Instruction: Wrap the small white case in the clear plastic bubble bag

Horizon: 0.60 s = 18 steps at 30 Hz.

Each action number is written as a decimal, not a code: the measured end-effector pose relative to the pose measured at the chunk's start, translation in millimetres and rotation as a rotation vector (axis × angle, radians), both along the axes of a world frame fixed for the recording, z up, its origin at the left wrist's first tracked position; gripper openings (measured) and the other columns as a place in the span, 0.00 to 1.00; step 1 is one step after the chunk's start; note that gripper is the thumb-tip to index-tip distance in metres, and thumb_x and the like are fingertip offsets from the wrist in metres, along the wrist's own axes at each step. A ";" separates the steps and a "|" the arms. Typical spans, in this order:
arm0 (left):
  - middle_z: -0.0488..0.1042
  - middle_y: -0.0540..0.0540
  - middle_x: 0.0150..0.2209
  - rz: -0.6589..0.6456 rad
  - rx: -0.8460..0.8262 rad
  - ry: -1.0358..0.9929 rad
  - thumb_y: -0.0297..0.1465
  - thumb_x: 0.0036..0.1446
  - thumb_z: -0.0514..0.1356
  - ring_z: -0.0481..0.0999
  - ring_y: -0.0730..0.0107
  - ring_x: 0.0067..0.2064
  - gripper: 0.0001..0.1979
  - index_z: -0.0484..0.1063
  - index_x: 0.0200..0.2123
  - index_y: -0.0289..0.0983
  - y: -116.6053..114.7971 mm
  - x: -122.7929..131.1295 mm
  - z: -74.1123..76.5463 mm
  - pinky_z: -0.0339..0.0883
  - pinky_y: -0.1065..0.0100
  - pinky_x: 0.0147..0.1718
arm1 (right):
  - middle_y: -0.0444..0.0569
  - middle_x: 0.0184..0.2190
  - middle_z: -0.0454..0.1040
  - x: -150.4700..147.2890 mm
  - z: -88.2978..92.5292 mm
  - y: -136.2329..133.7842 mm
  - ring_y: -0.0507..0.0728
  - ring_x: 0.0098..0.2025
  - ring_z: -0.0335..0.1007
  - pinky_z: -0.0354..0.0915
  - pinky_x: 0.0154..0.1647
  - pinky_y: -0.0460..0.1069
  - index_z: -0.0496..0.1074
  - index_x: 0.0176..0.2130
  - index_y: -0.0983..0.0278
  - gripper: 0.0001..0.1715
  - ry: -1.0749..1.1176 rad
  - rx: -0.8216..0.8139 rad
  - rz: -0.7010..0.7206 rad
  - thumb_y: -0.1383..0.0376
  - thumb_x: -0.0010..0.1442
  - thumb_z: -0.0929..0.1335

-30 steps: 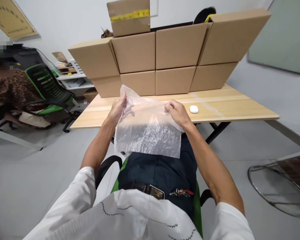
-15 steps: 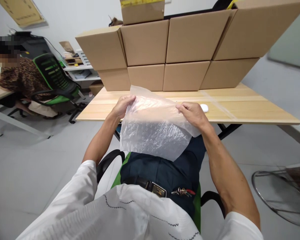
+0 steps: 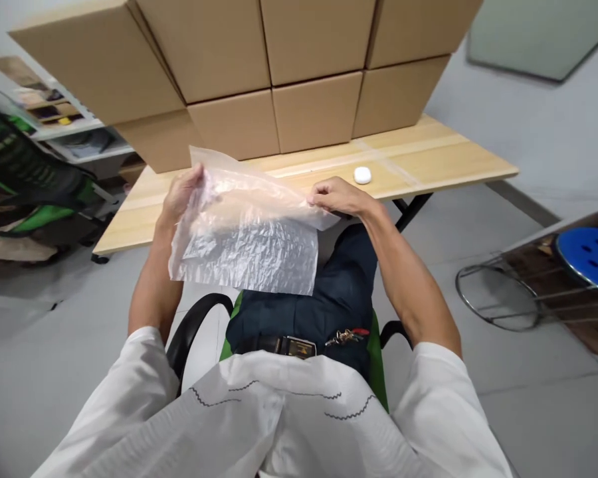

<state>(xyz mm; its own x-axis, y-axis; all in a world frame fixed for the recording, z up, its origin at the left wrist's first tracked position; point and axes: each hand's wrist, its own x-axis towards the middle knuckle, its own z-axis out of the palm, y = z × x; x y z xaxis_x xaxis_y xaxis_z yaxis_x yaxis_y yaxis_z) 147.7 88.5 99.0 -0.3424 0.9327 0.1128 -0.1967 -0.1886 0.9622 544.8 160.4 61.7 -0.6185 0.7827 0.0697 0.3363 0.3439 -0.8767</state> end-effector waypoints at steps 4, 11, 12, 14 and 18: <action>0.89 0.39 0.41 0.040 -0.161 -0.028 0.59 0.81 0.69 0.92 0.47 0.56 0.29 0.79 0.45 0.37 13.3 -10.8 -2.5 0.92 0.41 0.60 | 0.44 0.26 0.78 -2.7 -10.6 4.6 0.53 0.28 0.69 0.64 0.29 0.49 0.79 0.30 0.58 0.25 0.103 -0.097 -0.006 0.49 0.65 0.86; 0.91 0.39 0.50 -0.057 -0.177 -0.155 0.50 0.92 0.50 0.94 0.41 0.62 0.28 0.83 0.58 0.35 6.9 -9.5 1.0 0.94 0.46 0.54 | 0.53 0.32 0.88 -9.7 -24.5 2.2 0.58 0.32 0.84 0.73 0.28 0.50 0.81 0.37 0.59 0.27 0.249 -0.236 -0.077 0.44 0.72 0.86; 0.92 0.40 0.51 -0.073 -0.165 -0.151 0.50 0.92 0.50 0.93 0.40 0.63 0.29 0.83 0.60 0.36 6.2 -11.3 -0.1 0.94 0.45 0.54 | 0.54 0.34 0.89 -8.7 -27.5 1.3 0.60 0.33 0.87 0.74 0.27 0.50 0.81 0.38 0.59 0.29 0.277 -0.259 -0.079 0.41 0.72 0.86; 0.92 0.40 0.51 -0.100 -0.126 -0.134 0.53 0.91 0.51 0.93 0.41 0.63 0.28 0.82 0.61 0.38 5.8 -17.3 -4.7 0.93 0.43 0.56 | 0.55 0.35 0.90 -5.8 -34.6 -0.4 0.61 0.36 0.90 0.75 0.26 0.49 0.80 0.40 0.59 0.32 0.338 -0.300 -0.097 0.36 0.73 0.84; 0.92 0.43 0.47 -0.168 -0.115 -0.069 0.62 0.87 0.52 0.89 0.45 0.62 0.33 0.82 0.59 0.41 6.6 -32.4 -18.9 0.88 0.41 0.63 | 0.56 0.36 0.90 -1.2 -46.6 -3.1 0.62 0.39 0.92 0.81 0.30 0.49 0.81 0.42 0.60 0.32 0.427 -0.351 -0.148 0.36 0.74 0.83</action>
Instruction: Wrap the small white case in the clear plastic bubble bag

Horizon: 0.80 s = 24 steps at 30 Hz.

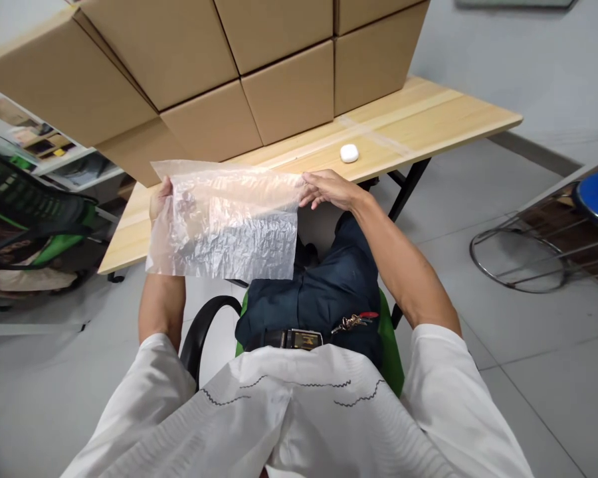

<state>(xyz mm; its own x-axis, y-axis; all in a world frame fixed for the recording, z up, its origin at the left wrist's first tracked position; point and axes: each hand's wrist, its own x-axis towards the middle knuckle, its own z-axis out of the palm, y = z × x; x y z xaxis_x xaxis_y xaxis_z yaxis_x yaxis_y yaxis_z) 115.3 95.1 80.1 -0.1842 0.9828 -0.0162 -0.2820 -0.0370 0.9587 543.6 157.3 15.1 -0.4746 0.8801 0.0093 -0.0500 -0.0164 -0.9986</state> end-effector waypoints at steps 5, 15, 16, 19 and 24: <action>0.92 0.46 0.44 0.015 -0.070 0.038 0.68 0.84 0.44 0.85 0.50 0.63 0.40 0.84 0.55 0.46 -2.0 -3.2 -9.9 0.80 0.41 0.72 | 0.54 0.36 0.90 -3.7 -1.5 -2.0 0.60 0.38 0.92 0.80 0.29 0.46 0.85 0.41 0.61 0.26 0.018 -0.009 0.012 0.45 0.68 0.89; 0.92 0.43 0.44 0.078 -0.113 -0.125 0.55 0.89 0.51 0.90 0.54 0.56 0.30 0.86 0.53 0.42 -1.3 -5.8 -13.3 0.87 0.53 0.61 | 0.55 0.35 0.91 -12.0 -6.5 -2.0 0.60 0.34 0.90 0.84 0.31 0.51 0.85 0.36 0.62 0.19 -0.074 -0.004 0.005 0.56 0.71 0.87; 0.92 0.44 0.43 0.090 -0.112 -0.140 0.52 0.90 0.50 0.90 0.56 0.54 0.29 0.86 0.52 0.41 0.9 -8.6 -14.7 0.87 0.55 0.60 | 0.55 0.35 0.91 -12.3 -7.3 -1.7 0.60 0.34 0.90 0.84 0.31 0.51 0.84 0.35 0.62 0.19 -0.076 0.000 -0.003 0.55 0.71 0.87; 0.92 0.45 0.44 0.090 -0.088 -0.159 0.47 0.91 0.50 0.89 0.61 0.50 0.28 0.86 0.52 0.39 5.8 -14.2 -18.9 0.84 0.57 0.63 | 0.55 0.34 0.90 -13.1 -8.1 -0.9 0.58 0.32 0.88 0.83 0.29 0.50 0.83 0.34 0.61 0.22 -0.061 0.015 -0.015 0.53 0.70 0.88; 0.94 0.49 0.48 0.044 -0.070 -0.169 0.50 0.92 0.48 0.88 0.64 0.51 0.30 0.86 0.53 0.40 7.4 -15.1 -26.6 0.80 0.57 0.67 | 0.52 0.30 0.88 -14.5 -6.3 -1.3 0.55 0.29 0.85 0.81 0.28 0.47 0.81 0.31 0.60 0.24 -0.034 0.037 -0.035 0.52 0.69 0.88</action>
<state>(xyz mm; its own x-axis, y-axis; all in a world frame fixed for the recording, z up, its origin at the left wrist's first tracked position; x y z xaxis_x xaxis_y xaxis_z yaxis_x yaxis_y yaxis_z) 100.3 102.5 53.4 -0.2154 0.9693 -0.1183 -0.4388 0.0121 0.8985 529.1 156.0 8.7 -0.4439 0.8957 0.0267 -0.0163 0.0218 -0.9996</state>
